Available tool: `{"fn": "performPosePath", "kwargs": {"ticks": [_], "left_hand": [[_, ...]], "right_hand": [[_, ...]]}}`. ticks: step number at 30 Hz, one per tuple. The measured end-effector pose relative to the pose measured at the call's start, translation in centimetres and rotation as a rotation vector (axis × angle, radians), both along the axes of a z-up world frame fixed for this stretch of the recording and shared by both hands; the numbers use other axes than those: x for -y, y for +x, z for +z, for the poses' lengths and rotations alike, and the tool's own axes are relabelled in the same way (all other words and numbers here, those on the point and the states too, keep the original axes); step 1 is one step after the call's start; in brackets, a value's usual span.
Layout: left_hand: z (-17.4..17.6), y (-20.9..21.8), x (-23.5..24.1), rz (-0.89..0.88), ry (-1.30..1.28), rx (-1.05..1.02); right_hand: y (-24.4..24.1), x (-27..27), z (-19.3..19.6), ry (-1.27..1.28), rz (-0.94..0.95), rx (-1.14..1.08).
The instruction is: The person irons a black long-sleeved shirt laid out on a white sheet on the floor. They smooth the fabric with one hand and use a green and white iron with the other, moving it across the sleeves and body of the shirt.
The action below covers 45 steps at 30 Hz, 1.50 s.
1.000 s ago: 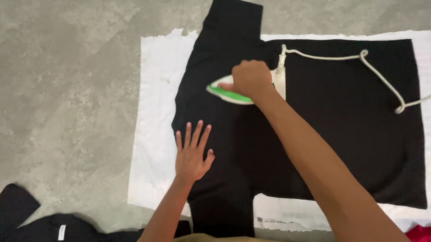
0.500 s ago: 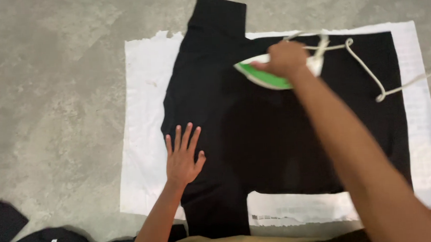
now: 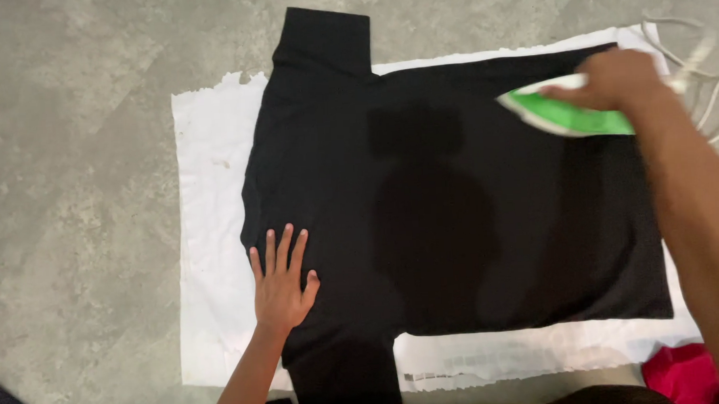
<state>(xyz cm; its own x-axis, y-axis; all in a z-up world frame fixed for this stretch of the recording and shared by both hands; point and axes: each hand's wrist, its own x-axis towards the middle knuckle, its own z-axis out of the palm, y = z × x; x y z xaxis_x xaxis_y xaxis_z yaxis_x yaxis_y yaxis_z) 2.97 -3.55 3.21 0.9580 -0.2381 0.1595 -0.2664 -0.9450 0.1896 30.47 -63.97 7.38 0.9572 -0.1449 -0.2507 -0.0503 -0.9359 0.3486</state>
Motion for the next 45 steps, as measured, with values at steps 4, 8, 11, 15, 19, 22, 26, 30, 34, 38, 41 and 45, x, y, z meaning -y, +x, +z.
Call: {"fn": "performPosePath", "kwargs": {"ticks": [4,8,11,15,19,22,26,30,34,38,41,45], "left_hand": [[-0.1,0.1,-0.1,0.012,0.033,-0.015],[-1.1,-0.1,-0.5,0.029,0.051,-0.033],[-0.5,0.0,-0.4,0.032,0.078,-0.052],[-0.5,-0.4,-0.4,0.023,0.042,0.002],[0.2,0.2,-0.6,0.026,0.033,0.008],[0.1,-0.3,-0.3,0.024,0.026,-0.045],[0.6,-0.3,-0.3,0.014,0.042,-0.004],[-0.6,0.0,-0.4,0.017,0.041,-0.018],[-1.6,0.2,-1.0,0.037,0.075,-0.115],[-2.3,0.0,-1.4,0.045,0.113,-0.075],[-2.1,0.0,-1.5,0.014,0.091,-0.084],[-1.8,0.1,-1.6,0.038,0.110,-0.076]], "right_hand": [[-2.7,-11.4,0.9,0.055,0.252,0.031],[-5.4,-23.4,1.4,0.196,0.488,0.246],[-5.5,-29.8,3.0,0.358,0.523,0.176],[-1.7,-31.3,1.5,0.351,0.546,0.374],[4.0,-25.7,0.4,0.290,0.330,0.178],[4.8,-16.2,-1.2,0.206,0.234,0.133],[2.9,-4.8,0.3,0.131,-0.003,0.032],[1.1,0.6,-0.7,0.076,0.015,0.073],[-3.4,-7.5,4.8,0.118,0.105,-0.095],[-8.7,-19.2,6.0,0.198,0.261,-0.152],[-12.0,-23.5,3.9,0.296,0.350,-0.076],[-12.0,-19.6,4.4,0.221,0.370,-0.008]]}}
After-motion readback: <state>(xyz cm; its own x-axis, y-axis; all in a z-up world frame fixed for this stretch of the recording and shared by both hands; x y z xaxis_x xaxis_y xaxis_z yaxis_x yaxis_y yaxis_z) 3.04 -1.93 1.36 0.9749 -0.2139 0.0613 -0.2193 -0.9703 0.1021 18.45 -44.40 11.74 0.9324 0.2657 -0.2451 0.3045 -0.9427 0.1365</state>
